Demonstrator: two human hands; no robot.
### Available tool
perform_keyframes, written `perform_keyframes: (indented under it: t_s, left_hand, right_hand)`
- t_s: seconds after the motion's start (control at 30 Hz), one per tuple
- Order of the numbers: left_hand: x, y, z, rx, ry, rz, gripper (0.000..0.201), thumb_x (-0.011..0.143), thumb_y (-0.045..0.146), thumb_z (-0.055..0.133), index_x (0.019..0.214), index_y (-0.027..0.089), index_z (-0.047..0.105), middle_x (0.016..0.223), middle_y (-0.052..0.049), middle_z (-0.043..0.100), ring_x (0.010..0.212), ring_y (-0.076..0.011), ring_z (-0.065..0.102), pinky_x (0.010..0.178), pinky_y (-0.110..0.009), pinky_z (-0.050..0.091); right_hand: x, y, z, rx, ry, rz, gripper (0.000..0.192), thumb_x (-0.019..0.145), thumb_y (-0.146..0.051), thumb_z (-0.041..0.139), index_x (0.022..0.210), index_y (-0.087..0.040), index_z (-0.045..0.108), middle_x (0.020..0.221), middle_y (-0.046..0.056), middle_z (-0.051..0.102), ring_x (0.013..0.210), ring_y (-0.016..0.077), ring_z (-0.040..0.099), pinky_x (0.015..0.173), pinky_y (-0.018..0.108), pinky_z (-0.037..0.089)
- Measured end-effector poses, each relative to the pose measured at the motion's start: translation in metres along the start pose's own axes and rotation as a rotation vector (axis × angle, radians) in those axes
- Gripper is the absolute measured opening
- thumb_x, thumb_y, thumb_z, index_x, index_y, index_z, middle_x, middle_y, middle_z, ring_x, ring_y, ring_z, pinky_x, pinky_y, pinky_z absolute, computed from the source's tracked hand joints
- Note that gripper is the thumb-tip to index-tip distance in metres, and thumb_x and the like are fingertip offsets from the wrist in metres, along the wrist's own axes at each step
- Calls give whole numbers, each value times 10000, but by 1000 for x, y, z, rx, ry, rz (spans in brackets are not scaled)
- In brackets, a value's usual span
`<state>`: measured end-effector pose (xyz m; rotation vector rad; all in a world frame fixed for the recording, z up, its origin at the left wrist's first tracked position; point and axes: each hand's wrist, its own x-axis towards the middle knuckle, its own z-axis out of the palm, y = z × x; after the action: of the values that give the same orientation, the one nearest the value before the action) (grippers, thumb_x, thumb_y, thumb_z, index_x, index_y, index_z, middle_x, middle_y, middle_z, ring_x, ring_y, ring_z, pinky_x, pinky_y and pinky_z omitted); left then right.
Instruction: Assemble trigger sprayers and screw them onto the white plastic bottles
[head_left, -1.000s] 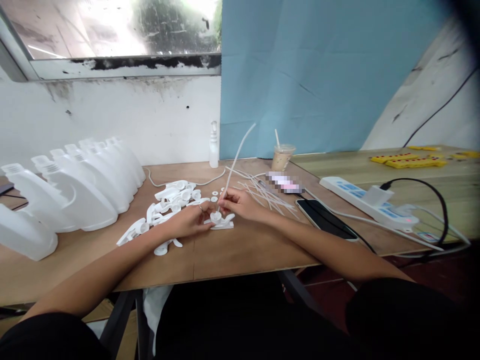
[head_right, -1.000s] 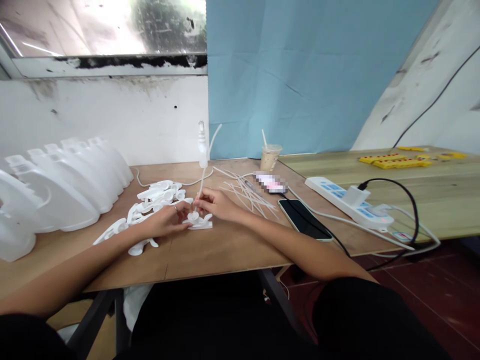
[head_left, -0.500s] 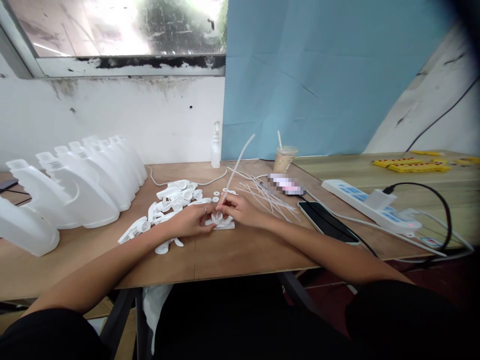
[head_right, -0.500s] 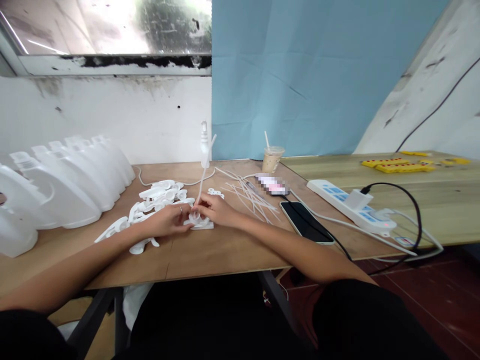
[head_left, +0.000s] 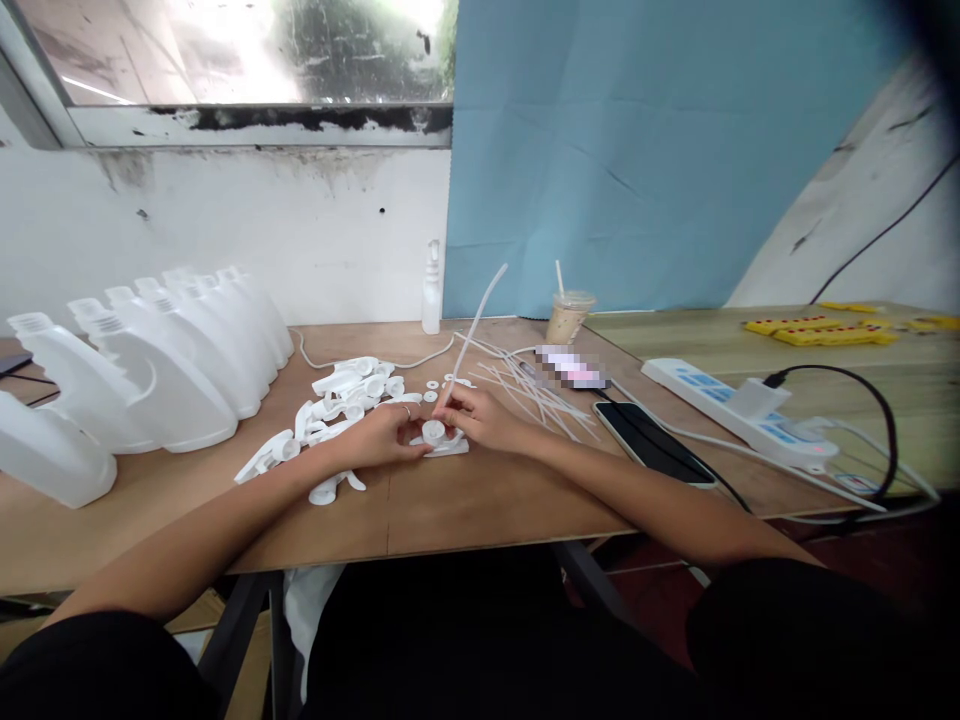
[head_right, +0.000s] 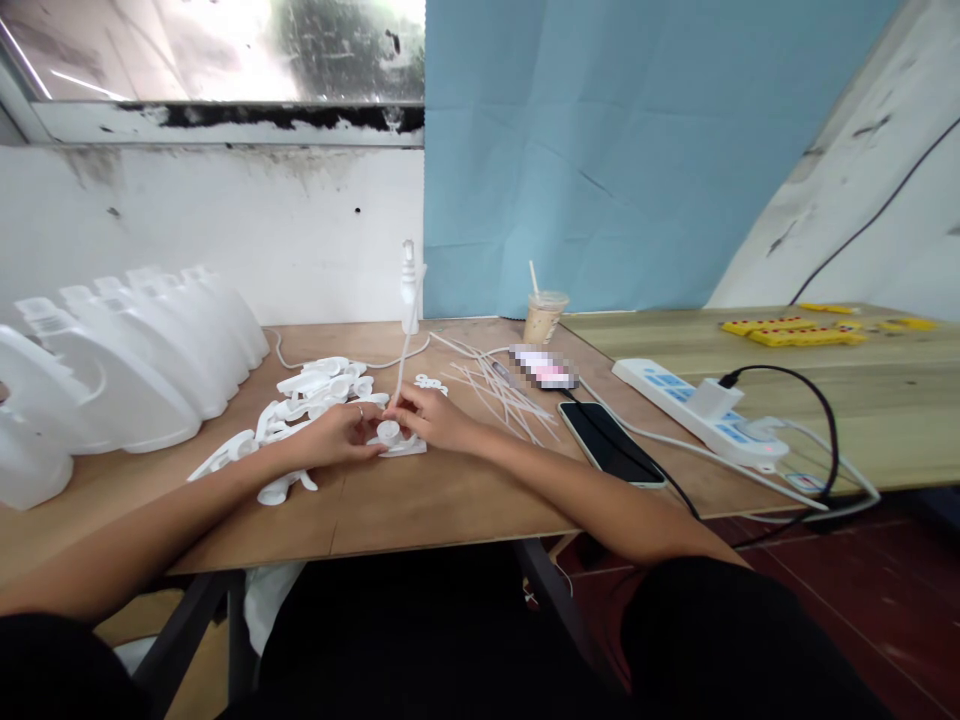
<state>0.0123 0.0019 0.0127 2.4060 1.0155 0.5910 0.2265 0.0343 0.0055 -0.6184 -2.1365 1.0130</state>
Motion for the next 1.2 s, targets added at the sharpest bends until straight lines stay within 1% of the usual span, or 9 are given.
perform_keyframes:
  t_s: [0.2, 0.43, 0.57, 0.67, 0.8, 1.0, 1.1, 1.2]
  left_hand:
    - [1, -4, 1, 13, -7, 21, 279, 828, 394, 622, 1000, 175, 612, 744, 12, 560, 629, -115, 514, 588, -227, 403]
    - [1, -5, 0, 7, -32, 46, 394, 850, 377, 608, 1199, 194, 614, 805, -2, 590, 664, -114, 520, 632, -228, 414]
    - [1, -7, 1, 7, -30, 58, 436, 852, 381, 609, 1247, 198, 601, 830, -7, 598, 674, -115, 520, 645, -232, 418]
    - [2, -8, 1, 4, -28, 65, 434, 851, 380, 610, 1244, 197, 603, 818, -2, 590, 666, -112, 511, 637, -228, 411]
    - [2, -7, 1, 9, -19, 59, 400, 844, 389, 620, 1189, 188, 628, 770, 7, 567, 650, -110, 498, 619, -221, 400]
    - [2, -6, 1, -4, -30, 60, 397, 853, 396, 612, 1192, 190, 619, 783, 5, 564, 653, -111, 497, 620, -222, 399]
    - [2, -5, 1, -8, -30, 56, 369, 851, 405, 616, 1147, 187, 634, 758, 12, 551, 641, -110, 493, 607, -223, 391]
    - [2, -6, 1, -11, -25, 56, 366, 851, 406, 616, 1143, 186, 631, 753, 16, 547, 645, -109, 495, 614, -223, 393]
  right_hand:
    - [1, -7, 0, -38, -10, 21, 394, 860, -582, 571, 791, -200, 505, 658, -25, 556, 559, 129, 569, 571, 266, 454]
    - [1, -3, -1, -31, -22, 48, 388, 876, -582, 539, 808, -205, 481, 654, -22, 559, 560, 133, 577, 563, 263, 455]
    - [0, -4, -2, -59, -25, 40, 384, 884, -576, 529, 810, -201, 485, 645, -15, 565, 564, 139, 575, 576, 271, 457]
    - [-1, -5, -2, -90, -27, 27, 355, 902, -542, 517, 813, -199, 489, 638, -11, 571, 567, 140, 574, 578, 268, 454]
    - [-2, -6, -3, -147, -21, -22, 320, 923, -494, 501, 804, -198, 491, 635, -10, 575, 573, 138, 574, 591, 268, 456]
    - [-3, -7, -3, -183, -25, -63, 296, 926, -464, 502, 794, -199, 490, 628, -11, 574, 555, 138, 575, 581, 268, 457]
    - [-2, -8, -3, -193, -32, -62, 289, 924, -455, 505, 794, -197, 494, 625, -6, 580, 556, 145, 582, 577, 270, 458]
    - [-1, -8, -3, -176, -21, -37, 278, 918, -440, 513, 789, -195, 494, 610, -7, 578, 543, 148, 588, 563, 266, 454]
